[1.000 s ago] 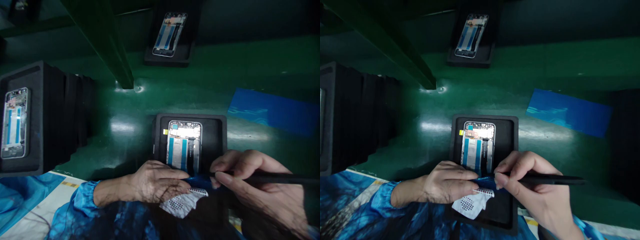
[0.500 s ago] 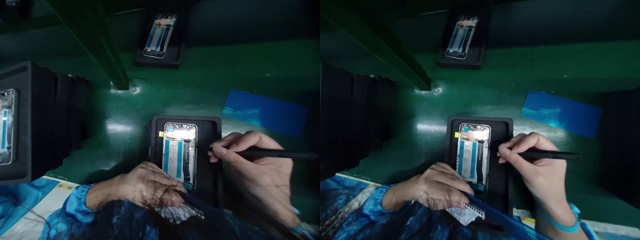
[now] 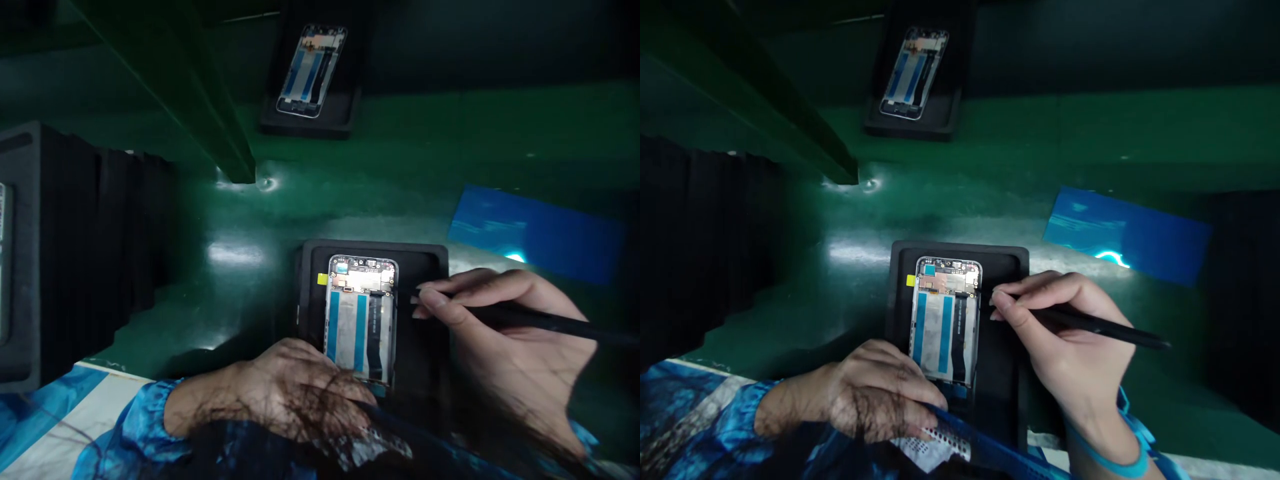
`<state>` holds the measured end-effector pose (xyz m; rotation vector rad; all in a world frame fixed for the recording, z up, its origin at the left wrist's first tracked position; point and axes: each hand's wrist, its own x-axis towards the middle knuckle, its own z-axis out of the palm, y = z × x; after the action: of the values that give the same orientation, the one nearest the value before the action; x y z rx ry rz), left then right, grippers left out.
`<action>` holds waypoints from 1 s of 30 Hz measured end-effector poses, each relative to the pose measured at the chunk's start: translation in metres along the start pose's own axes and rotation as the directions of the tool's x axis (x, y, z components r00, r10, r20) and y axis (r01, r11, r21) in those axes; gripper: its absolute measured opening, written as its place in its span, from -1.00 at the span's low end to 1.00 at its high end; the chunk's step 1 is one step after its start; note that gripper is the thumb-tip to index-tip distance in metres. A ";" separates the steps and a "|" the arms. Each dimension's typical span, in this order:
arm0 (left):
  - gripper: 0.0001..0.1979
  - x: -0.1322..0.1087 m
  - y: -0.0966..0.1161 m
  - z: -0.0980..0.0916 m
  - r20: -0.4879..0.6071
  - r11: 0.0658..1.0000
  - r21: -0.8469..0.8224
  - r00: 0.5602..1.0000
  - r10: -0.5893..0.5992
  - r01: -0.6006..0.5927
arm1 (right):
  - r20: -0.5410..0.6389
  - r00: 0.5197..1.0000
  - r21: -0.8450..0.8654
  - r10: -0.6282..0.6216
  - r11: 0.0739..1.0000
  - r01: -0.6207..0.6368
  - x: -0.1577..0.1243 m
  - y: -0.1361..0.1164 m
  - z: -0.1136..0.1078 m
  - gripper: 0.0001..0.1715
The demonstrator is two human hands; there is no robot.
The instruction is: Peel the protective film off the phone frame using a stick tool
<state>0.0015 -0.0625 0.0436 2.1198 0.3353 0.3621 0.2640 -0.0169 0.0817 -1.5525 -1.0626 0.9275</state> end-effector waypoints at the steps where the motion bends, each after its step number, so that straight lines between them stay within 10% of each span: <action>1: -0.74 0.001 0.001 -0.001 -0.068 0.999 -0.044 0.997 -0.030 0.027 | 0.002 1.000 -0.022 -0.005 1.000 0.005 0.000 -0.001 0.000 -0.64; 17: -0.74 0.002 0.005 -0.001 -0.231 0.977 -0.210 0.968 -0.095 0.046 | -0.004 0.998 -0.058 -0.061 0.996 0.061 -0.001 -0.003 0.002 -0.65; 30: -0.66 -0.001 0.004 0.000 -0.047 0.990 -0.110 0.994 -0.098 0.092 | 0.007 0.998 -0.057 -0.068 0.996 0.068 0.004 -0.003 0.002 -0.69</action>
<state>0.0009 -0.0648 0.0471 1.9837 0.4361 0.3721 0.2628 -0.0122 0.0845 -1.5510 -1.1476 0.8620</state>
